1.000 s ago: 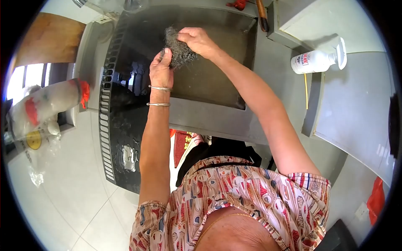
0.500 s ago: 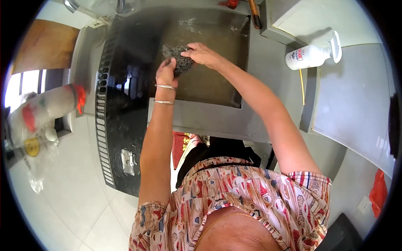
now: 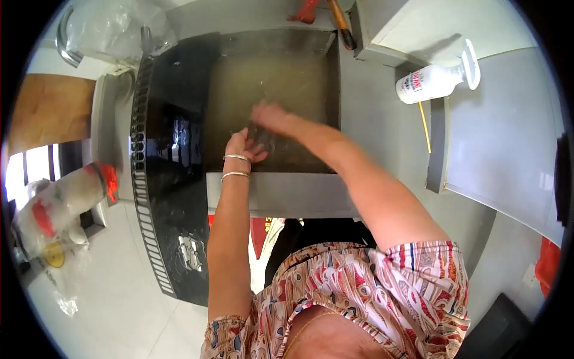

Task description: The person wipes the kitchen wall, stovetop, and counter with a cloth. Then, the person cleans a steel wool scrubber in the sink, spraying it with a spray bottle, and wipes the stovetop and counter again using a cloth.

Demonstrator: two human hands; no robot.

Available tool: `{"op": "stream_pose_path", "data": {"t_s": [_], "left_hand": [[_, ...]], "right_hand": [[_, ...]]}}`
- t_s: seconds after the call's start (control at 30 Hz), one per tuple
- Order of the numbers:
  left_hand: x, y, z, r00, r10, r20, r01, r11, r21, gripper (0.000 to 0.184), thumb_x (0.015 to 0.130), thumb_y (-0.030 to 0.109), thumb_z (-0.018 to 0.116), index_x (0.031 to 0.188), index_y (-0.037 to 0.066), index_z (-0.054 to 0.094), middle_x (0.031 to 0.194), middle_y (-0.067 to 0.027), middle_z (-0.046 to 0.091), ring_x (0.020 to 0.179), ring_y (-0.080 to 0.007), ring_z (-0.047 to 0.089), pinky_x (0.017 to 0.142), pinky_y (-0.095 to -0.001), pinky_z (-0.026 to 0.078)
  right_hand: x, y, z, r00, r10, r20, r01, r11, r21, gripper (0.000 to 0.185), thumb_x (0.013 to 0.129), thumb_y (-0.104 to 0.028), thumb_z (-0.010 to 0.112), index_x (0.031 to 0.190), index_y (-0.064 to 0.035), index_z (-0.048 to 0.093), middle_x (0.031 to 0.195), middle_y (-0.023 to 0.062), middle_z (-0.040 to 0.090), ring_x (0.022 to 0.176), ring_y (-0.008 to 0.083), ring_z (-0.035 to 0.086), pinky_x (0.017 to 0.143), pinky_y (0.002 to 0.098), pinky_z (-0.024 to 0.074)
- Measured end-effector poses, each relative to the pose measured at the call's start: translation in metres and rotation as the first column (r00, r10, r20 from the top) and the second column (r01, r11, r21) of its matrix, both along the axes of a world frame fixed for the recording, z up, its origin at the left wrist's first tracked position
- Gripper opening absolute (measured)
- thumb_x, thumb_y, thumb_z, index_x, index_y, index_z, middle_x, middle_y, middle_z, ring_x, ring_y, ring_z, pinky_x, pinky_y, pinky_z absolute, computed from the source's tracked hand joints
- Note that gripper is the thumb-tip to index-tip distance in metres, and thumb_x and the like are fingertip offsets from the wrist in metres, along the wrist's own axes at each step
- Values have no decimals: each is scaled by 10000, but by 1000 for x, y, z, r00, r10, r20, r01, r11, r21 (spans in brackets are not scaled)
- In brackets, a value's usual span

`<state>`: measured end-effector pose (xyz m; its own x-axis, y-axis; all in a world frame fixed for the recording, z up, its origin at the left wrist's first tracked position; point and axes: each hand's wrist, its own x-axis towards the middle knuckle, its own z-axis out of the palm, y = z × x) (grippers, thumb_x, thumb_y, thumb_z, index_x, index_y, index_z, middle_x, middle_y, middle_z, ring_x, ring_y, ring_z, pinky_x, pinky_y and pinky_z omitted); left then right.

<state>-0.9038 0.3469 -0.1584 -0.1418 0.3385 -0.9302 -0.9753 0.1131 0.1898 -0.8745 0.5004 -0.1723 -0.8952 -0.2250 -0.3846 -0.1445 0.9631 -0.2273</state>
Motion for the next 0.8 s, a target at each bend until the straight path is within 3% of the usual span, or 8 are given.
{"op": "stream_pose_path", "data": {"t_s": [0.1,0.17,0.27,0.4,0.53,0.7,0.73,0.8], "left_hand": [[0,15,31,977,213,-28,-214,957,-197,452,892,297,447,1290,128,316,1366,-180,224,1198,-403,315,887,-626,310],[-3,20,34,950,312,-19,-310,933,-184,479,903,372,394,1302,128,291,1385,-204,152,1216,-388,300,891,-662,276],[-9,27,57,939,337,-65,-333,941,66,471,907,418,347,1277,127,339,1357,-187,255,1201,-357,345,895,-658,276],[-22,29,65,936,343,-75,-304,898,318,390,892,376,381,1176,120,461,1147,-132,522,1065,-317,490,839,-574,391],[-26,39,46,861,486,-147,-434,855,283,338,892,337,376,1100,116,527,1070,-97,563,1014,-265,525,838,-498,425],[-24,34,-1,810,390,-437,-203,886,416,307,913,370,376,893,125,559,883,-47,567,835,-181,540,763,-337,445],[-11,30,19,833,550,-63,-375,644,666,320,926,385,360,814,141,534,839,-29,556,795,-179,521,733,-314,432],[-1,31,34,805,590,-70,-233,422,876,310,931,368,354,806,144,529,845,-24,558,812,-177,519,739,-309,429]], "right_hand": [[-9,32,-37,855,-405,-324,366,914,-175,312,711,-103,555,1021,-107,594,1053,144,569,963,295,537,791,404,446],[-16,31,-8,776,-600,197,617,655,-435,332,718,-115,566,1049,-93,589,1029,126,585,952,247,549,805,340,433],[-9,25,44,727,-432,534,648,174,-742,313,744,-156,573,1045,-75,595,968,83,598,916,193,551,798,301,432],[-2,17,96,772,-343,536,555,-48,-830,317,770,-210,613,1017,-11,599,936,77,599,856,151,545,757,287,440],[2,4,114,767,-511,388,505,108,-856,298,792,-224,582,993,-5,588,928,99,593,870,197,552,759,311,439],[7,-47,101,624,-707,-334,208,562,-800,214,811,-231,522,822,-18,537,865,152,508,830,321,521,734,395,430],[10,-53,105,620,-710,-333,213,561,-800,214,811,-231,522,822,-18,537,865,152,508,830,321,521,734,395,430],[13,-58,114,677,-638,-367,163,616,-771,218,819,-239,520,792,-22,512,829,149,493,807,322,524,712,409,442]]}}
